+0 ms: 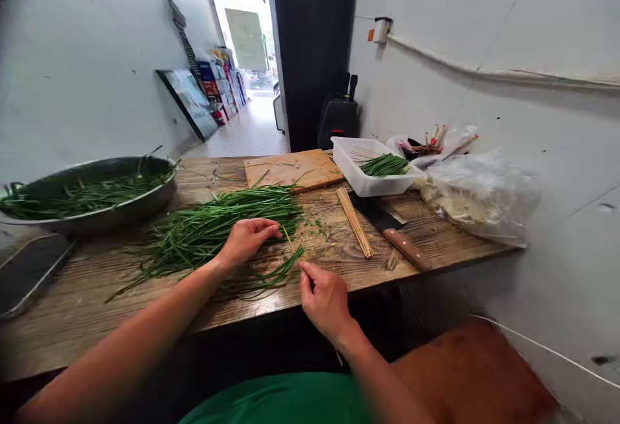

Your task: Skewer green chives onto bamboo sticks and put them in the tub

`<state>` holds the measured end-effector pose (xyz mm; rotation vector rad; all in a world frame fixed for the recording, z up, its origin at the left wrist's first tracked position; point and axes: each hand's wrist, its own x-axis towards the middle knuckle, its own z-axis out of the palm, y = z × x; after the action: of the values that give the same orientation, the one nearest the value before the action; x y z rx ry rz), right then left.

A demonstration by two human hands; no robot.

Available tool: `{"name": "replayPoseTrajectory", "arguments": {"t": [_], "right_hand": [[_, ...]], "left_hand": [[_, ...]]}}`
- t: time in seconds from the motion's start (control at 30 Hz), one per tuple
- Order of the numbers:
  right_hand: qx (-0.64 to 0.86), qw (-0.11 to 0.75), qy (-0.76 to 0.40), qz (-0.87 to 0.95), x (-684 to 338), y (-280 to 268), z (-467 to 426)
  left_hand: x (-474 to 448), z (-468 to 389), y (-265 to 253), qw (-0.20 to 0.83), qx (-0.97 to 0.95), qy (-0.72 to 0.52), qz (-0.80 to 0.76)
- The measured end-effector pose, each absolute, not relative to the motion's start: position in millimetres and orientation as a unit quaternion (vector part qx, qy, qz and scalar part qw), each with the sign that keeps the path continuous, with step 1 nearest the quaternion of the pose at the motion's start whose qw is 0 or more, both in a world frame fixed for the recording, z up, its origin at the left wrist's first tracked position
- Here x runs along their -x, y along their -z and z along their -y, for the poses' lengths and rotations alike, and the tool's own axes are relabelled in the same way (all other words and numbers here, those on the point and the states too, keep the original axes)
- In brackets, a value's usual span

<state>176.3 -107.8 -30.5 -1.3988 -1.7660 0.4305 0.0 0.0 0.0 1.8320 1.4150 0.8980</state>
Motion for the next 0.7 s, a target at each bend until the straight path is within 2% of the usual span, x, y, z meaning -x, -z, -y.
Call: {"name": "replayPoseTrajectory", "arguments": {"t": [0.7], "right_hand": [[0.553, 0.402, -0.166, 0.711, -177.2, 36.3, 104.6]], "left_hand": [[-2.9, 2.4, -1.1, 0.316, -0.701, -0.347, -0.537]]}}
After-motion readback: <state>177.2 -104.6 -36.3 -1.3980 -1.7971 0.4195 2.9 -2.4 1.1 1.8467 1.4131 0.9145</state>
